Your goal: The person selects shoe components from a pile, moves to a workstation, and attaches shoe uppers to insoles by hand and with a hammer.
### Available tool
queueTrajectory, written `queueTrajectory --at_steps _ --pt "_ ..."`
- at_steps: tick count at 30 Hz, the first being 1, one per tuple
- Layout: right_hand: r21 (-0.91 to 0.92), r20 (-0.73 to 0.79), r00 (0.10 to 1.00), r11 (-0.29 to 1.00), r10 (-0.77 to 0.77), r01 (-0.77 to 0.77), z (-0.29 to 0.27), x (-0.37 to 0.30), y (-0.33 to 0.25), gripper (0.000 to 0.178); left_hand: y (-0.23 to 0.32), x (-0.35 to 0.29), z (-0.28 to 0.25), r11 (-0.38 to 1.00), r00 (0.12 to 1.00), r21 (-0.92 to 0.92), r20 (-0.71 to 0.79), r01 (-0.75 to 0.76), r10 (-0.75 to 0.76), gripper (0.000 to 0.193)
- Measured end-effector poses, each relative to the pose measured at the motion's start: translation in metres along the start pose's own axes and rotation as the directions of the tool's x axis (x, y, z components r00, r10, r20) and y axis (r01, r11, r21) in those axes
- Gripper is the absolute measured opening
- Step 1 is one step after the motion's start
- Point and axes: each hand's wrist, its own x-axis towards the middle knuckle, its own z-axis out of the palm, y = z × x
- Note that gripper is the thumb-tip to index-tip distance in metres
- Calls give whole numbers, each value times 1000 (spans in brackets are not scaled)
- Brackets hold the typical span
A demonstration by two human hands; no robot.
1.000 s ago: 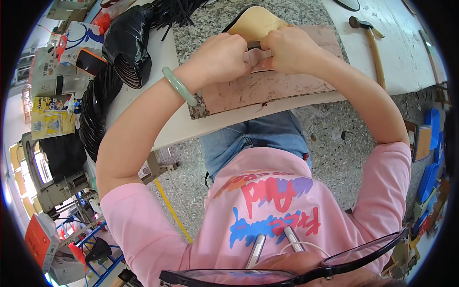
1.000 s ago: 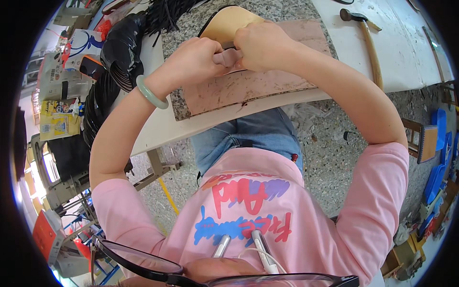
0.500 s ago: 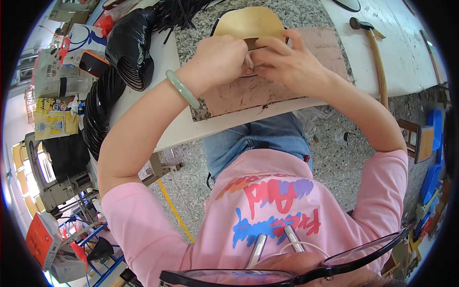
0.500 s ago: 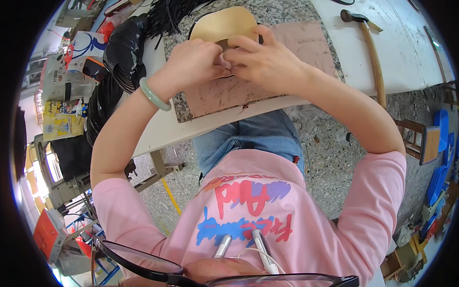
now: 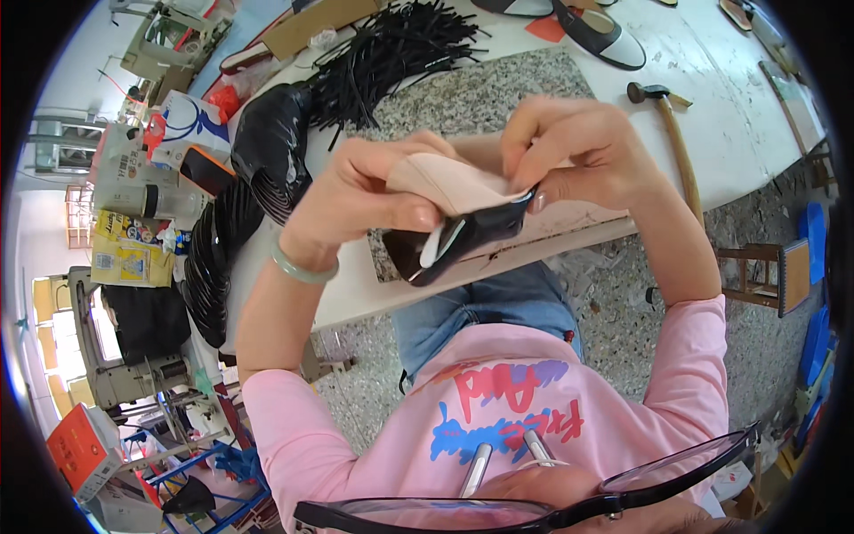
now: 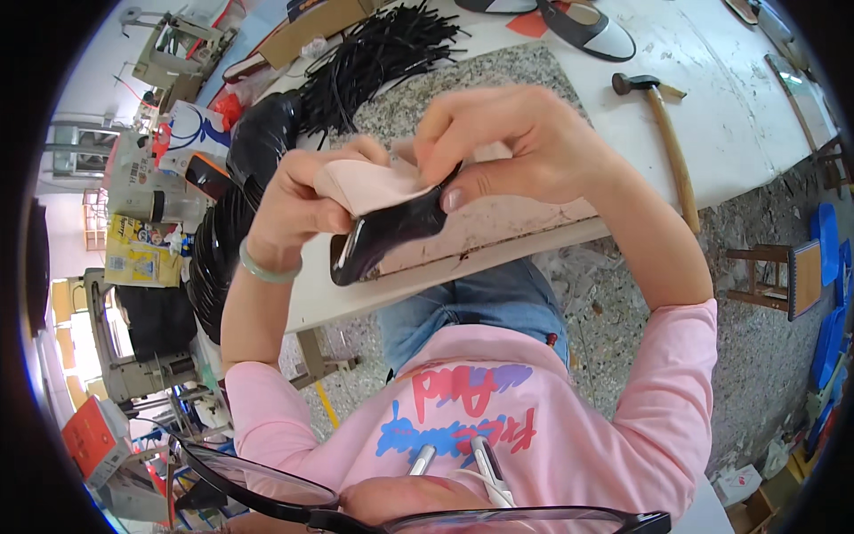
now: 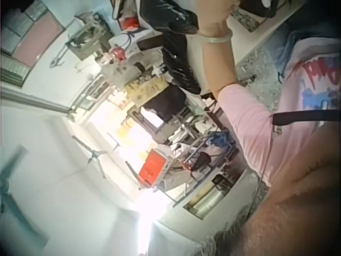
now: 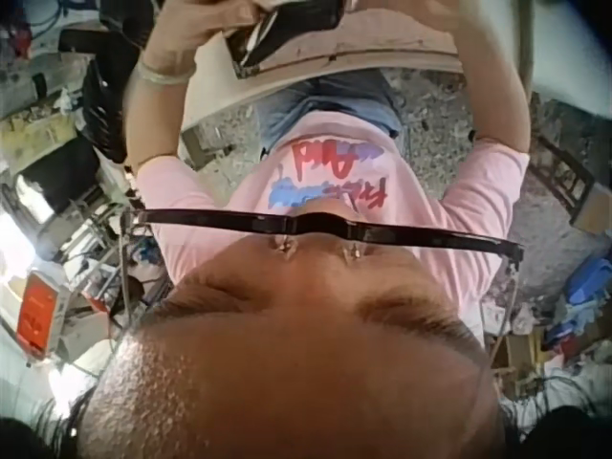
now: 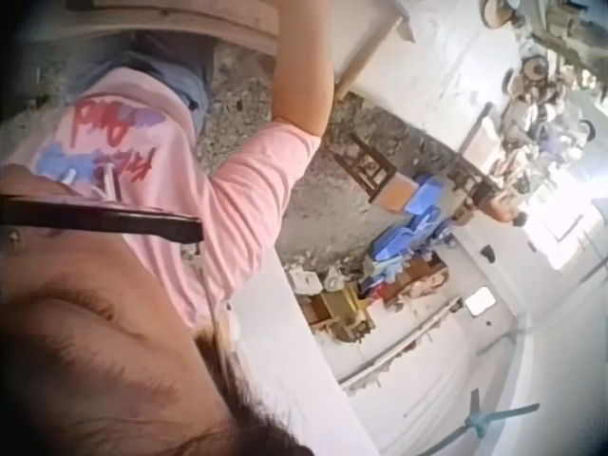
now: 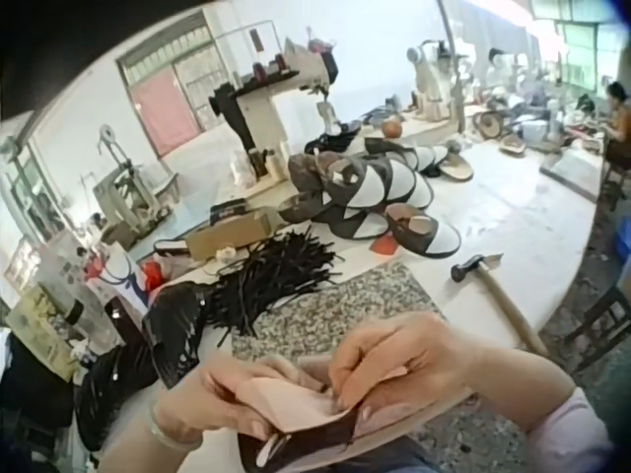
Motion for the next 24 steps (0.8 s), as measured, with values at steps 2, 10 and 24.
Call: queueTrajectory --at_steps 2,10,24 --pt "225 186 975 960 125 -166 -7 -1 -1 24 20 6 10 978 978 31 12 208 -209 22" --pt "-920 327 935 274 140 281 34 -33 43 11 -36 42 -6 163 949 982 139 -96 -284 14" --pt "-935 280 912 299 299 189 53 -38 52 15 -93 7 1 19 996 1000 -21 22 -91 17"
